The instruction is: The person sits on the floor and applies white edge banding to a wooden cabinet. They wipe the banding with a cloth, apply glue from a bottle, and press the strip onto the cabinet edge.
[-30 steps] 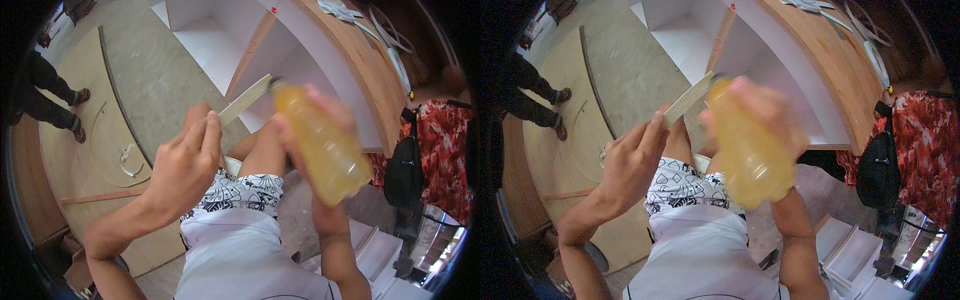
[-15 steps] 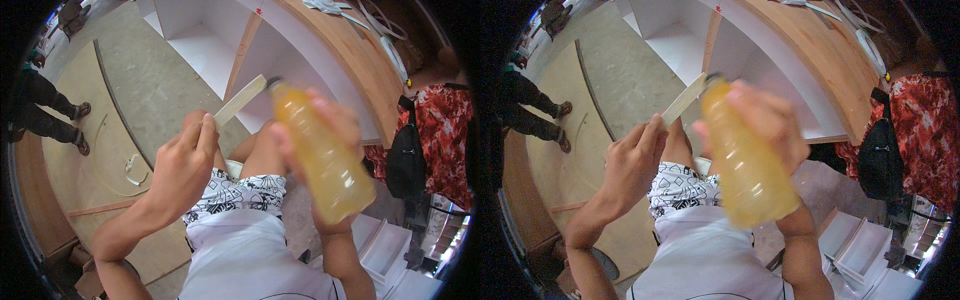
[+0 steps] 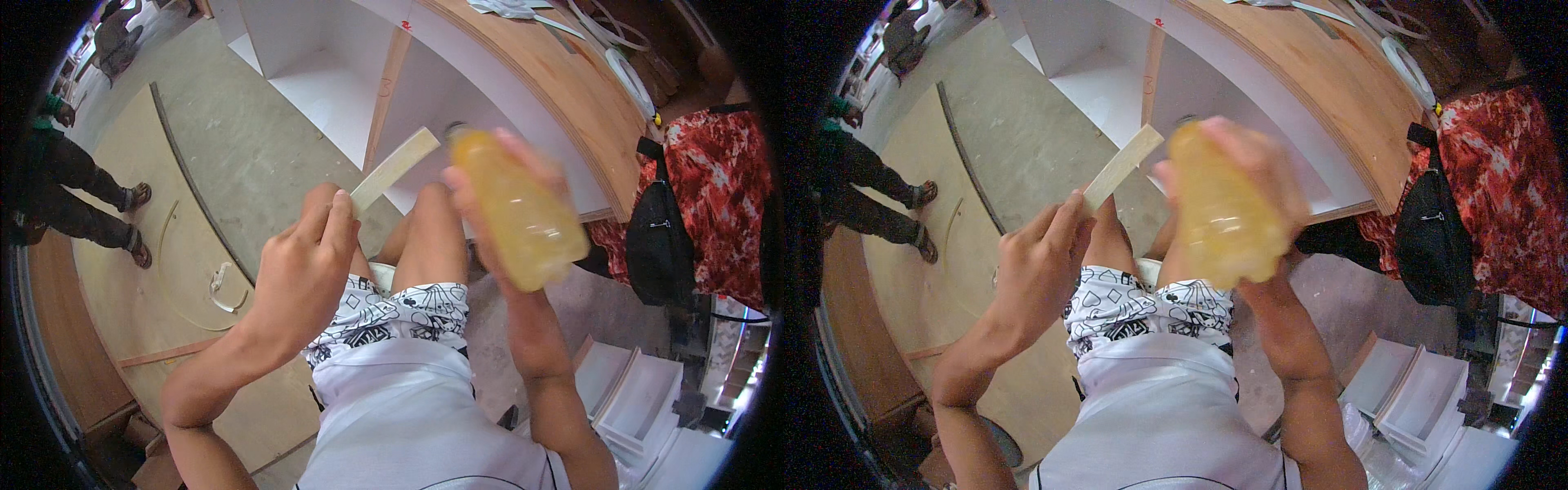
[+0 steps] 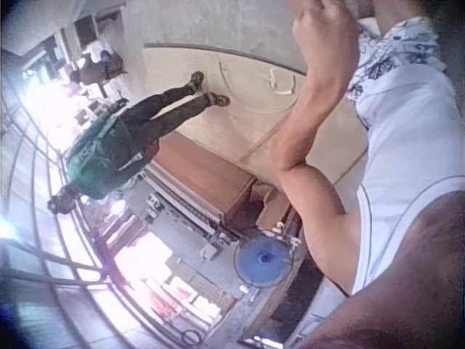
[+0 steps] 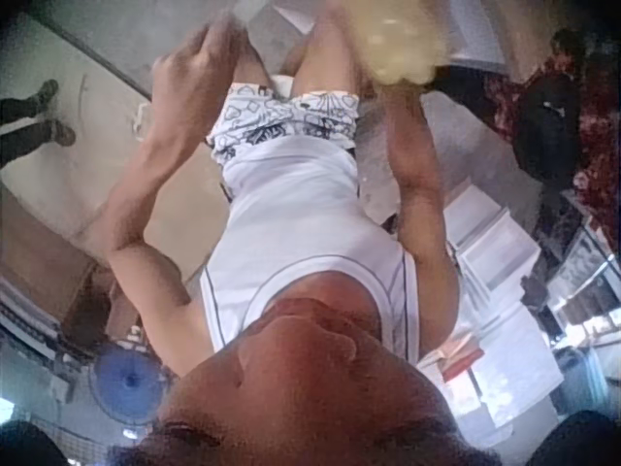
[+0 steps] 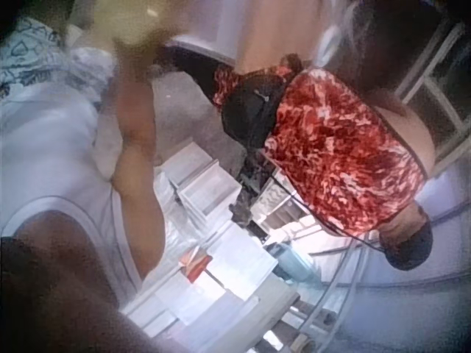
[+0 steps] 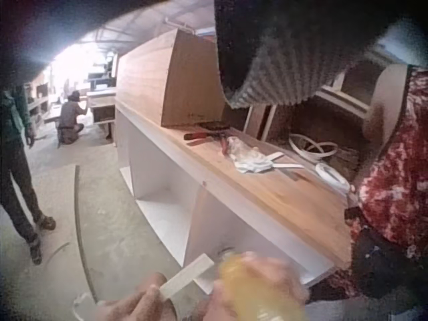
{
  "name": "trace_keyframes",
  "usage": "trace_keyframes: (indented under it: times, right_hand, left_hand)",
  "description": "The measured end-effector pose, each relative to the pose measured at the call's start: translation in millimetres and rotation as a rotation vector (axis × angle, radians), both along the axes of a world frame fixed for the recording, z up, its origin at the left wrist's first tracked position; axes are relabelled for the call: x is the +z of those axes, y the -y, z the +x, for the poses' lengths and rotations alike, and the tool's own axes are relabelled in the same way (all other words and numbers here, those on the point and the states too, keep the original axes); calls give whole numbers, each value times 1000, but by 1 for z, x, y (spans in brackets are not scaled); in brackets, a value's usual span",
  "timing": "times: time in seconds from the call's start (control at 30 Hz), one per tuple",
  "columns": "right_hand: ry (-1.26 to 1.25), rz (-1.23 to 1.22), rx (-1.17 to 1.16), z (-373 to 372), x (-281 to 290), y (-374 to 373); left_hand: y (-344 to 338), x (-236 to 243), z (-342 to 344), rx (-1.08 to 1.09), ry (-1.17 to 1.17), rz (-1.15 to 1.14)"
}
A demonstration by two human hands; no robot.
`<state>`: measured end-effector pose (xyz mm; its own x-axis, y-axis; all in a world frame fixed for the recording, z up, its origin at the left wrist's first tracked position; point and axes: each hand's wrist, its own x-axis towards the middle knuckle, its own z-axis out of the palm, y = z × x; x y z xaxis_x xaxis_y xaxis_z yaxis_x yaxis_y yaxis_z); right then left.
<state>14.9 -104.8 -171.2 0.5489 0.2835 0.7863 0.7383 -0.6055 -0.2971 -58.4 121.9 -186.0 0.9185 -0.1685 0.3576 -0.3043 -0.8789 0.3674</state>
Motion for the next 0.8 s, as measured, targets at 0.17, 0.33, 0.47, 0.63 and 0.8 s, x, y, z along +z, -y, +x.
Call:
trace_keyframes:
  times: [0.17, 0.33, 0.47, 0.63, 0.8]
  right_hand:
    - [17, 144, -116, -14, -3, 0]
    - [58, 66, -6, 7, -22, -19]
    - [-135, 58, -175, 48, -62, -4]
    - [-602, 343, -281, 51, -143, 10]
    - [-848, 779, -325, 47, -194, 24]
  left_hand:
    - [-3, -12, 11, -63, -42, -4]
    - [1, -18, 26, -46, -111, -41]
    - [-25, -43, 37, -28, -172, -8]
    - [-120, -130, 69, 149, -423, 72]
    - [-170, -232, 131, 165, -360, 30]
